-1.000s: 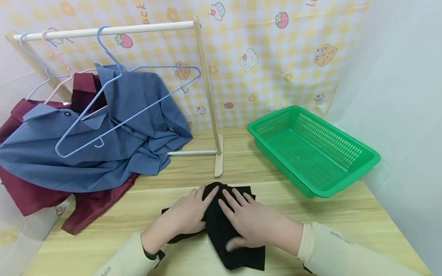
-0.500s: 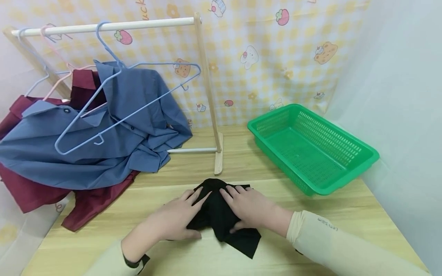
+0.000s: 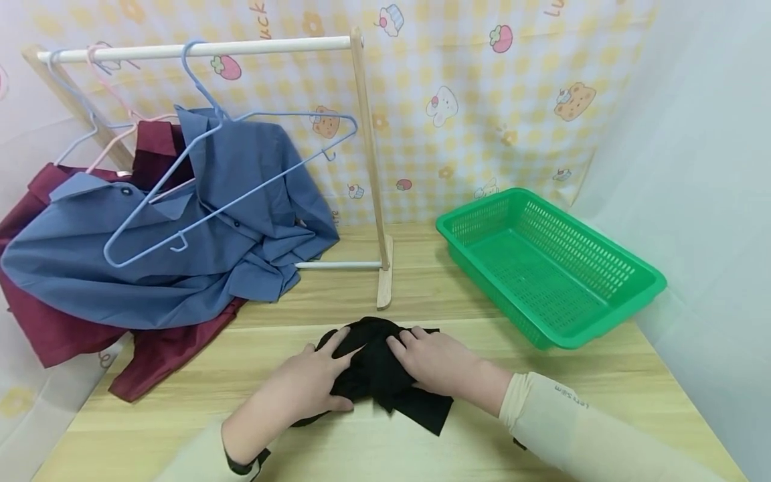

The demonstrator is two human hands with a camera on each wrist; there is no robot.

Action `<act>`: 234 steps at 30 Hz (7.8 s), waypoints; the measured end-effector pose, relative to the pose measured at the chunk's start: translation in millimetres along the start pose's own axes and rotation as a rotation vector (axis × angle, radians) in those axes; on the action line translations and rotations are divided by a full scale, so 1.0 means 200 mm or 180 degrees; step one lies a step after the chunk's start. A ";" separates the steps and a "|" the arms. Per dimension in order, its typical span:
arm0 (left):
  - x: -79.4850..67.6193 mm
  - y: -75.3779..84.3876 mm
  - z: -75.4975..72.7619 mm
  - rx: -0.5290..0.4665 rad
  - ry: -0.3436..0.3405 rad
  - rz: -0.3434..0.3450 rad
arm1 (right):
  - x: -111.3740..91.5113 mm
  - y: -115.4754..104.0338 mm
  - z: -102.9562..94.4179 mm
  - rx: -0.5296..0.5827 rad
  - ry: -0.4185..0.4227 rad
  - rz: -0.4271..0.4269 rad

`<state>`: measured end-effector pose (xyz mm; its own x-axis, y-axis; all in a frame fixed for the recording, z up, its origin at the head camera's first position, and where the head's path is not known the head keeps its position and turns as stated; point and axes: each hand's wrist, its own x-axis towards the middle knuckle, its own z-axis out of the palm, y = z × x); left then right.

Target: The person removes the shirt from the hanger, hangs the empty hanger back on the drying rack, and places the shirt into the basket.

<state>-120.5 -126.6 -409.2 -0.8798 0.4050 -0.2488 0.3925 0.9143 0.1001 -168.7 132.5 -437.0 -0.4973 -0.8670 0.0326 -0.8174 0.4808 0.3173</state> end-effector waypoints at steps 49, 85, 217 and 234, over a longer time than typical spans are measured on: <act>1.42 0.64 -0.61 -0.1790 0.1444 -0.0071 | -0.33 1.55 -0.23 0.0482 -0.0140 0.0790; 1.29 0.42 -0.79 -0.0397 -0.0081 0.0621 | -0.11 1.39 -0.45 0.1783 -0.2195 0.1732; -0.51 -1.06 -0.86 -0.1037 0.3028 -0.3008 | 0.79 0.66 -0.15 0.3789 0.1879 0.2239; -0.57 -0.99 -0.86 -0.0684 0.3893 -0.3112 | 0.78 0.66 -0.11 0.3552 0.1876 0.2280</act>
<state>-143.8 -352.3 -234.8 -0.4769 -0.6525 0.5889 -0.3832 0.7574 0.5287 -347.0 57.2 -368.6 -0.9236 -0.1963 0.3292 -0.3830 0.4369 -0.8139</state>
